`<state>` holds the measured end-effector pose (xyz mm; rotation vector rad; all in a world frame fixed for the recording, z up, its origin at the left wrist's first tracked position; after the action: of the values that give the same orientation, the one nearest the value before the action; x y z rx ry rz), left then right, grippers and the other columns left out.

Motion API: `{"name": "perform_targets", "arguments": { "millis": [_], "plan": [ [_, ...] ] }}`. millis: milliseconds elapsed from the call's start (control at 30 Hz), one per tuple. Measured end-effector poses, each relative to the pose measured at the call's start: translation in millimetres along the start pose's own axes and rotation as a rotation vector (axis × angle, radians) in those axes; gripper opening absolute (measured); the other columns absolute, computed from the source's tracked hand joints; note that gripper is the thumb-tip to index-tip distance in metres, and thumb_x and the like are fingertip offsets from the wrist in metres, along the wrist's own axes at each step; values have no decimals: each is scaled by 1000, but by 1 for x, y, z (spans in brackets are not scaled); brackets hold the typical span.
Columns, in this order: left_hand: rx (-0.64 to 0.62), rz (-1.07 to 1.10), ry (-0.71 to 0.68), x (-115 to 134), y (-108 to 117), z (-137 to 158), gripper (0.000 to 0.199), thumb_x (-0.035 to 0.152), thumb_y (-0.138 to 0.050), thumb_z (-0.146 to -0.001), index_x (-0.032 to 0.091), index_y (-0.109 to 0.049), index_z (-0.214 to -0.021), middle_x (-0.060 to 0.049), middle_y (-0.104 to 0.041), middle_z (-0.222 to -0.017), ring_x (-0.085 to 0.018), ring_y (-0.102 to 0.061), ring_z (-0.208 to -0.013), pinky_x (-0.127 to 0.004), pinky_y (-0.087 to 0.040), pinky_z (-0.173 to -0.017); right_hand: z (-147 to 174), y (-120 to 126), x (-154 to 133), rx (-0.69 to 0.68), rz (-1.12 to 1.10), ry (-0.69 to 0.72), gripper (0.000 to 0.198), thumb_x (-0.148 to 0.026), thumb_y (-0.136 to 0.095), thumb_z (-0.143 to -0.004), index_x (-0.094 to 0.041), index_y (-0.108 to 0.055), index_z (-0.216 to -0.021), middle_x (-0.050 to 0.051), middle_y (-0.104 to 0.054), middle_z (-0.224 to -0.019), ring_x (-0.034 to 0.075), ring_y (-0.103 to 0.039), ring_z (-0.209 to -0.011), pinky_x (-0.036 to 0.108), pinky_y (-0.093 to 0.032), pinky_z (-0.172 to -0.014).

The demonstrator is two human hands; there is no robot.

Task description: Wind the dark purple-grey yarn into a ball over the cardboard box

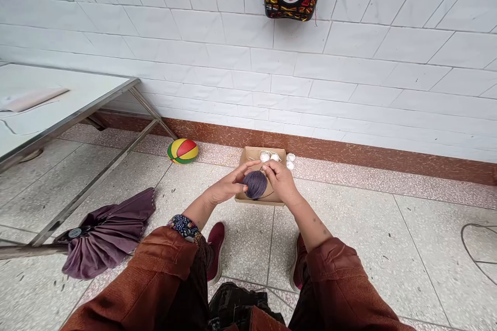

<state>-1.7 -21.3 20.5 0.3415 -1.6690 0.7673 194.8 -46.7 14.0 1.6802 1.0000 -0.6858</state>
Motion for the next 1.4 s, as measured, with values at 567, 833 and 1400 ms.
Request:
{"name": "perform_targets", "arguments": {
  "millis": [567,833,1400],
  "plan": [
    [616,-134,-47,2,23,-9,50,26,-78,-65,19,-62,-112,-4,-67,-103,-20,-60,-96,-34,-47,-90,16,-24,-11,-382,33,131,22,-33,-50,-100,-21,-63,-87,1,-64,-78,16,-58,-71,28,-44,-70],
    [383,-487,-18,-6,15,-2,74,16,-77,-62,23,-56,-133,-8,-63,-116,-21,-60,-96,-37,-47,-88,7,6,-24,-103,-113,76,25,-42,-52,-98,-22,-65,-91,2,-64,-80,18,-59,-73,29,-47,-67],
    [400,-23,-123,-4,6,-11,59,24,-82,-67,22,-63,-123,-9,-64,-127,-26,-56,-120,-38,-41,-106,7,-17,10,-133,34,-54,20,-31,-49,-95,-22,-62,-83,0,-61,-71,17,-56,-66,27,-43,-63]
  ]
}}
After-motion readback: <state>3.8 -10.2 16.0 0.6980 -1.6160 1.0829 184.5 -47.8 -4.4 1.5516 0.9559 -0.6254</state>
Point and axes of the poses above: each hand's wrist, its own z-axis away from the middle knuckle, its own y-axis out of the back of the hand, x = y × z, the point moved 1 cm from there along -z, towards the middle knuckle
